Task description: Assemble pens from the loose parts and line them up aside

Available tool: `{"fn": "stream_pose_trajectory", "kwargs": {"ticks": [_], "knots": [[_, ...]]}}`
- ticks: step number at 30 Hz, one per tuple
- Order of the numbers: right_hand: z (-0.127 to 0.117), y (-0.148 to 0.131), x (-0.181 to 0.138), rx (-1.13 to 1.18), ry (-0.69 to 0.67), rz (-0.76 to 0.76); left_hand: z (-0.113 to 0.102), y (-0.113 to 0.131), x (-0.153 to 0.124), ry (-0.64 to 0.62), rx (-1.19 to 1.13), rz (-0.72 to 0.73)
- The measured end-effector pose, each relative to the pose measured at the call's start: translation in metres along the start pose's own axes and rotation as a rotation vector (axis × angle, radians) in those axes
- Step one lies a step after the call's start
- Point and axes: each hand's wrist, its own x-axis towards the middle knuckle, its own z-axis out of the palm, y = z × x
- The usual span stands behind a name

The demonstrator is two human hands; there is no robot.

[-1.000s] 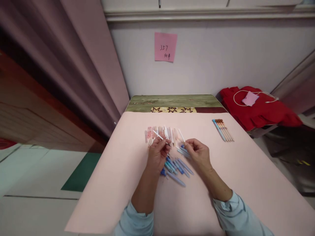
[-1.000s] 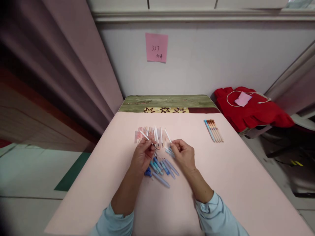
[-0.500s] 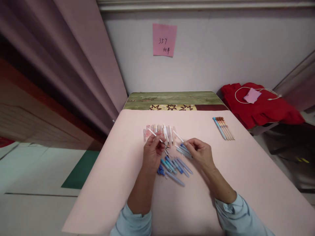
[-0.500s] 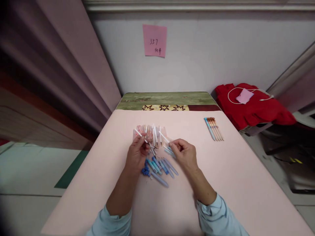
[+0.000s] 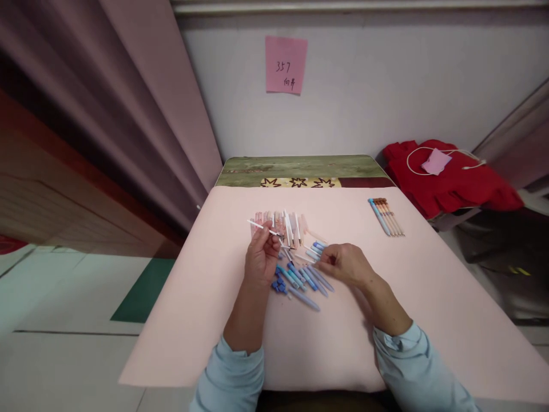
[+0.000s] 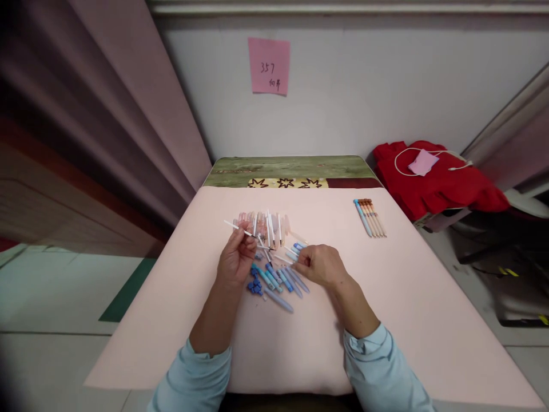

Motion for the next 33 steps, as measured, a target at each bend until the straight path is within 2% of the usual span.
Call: {"fn": "stream_pose_trajectory", "kwargs": {"ticks": [2, 6, 8, 10, 13, 20, 33], "knots": [[-0.001, 0.004, 0.001, 0.032, 0.044, 0.013, -0.001, -0.001, 0.001, -0.005, 0.002, -0.017], [-0.010, 0.019, 0.001, 0.062, 0.223, 0.133, -0.001, 0.000, 0.002, -0.020, 0.001, -0.034], [-0.015, 0.027, -0.001, 0.058, 0.270, 0.181, -0.001, 0.000, 0.002, -0.023, -0.008, -0.041], [-0.019, 0.034, -0.005, 0.063, 0.254, 0.210, 0.000, 0.001, 0.001, -0.021, -0.017, -0.040], [-0.023, 0.040, -0.011, 0.078, 0.160, 0.233, 0.002, 0.001, 0.000, -0.044, -0.030, -0.042], [-0.027, 0.049, -0.014, 0.157, 0.017, 0.227, 0.004, 0.003, -0.001, -0.073, -0.034, -0.071], [-0.009, 0.035, -0.004, 0.090, 0.036, 0.145, 0.003, 0.002, -0.001, -0.069, -0.026, -0.087]]}}
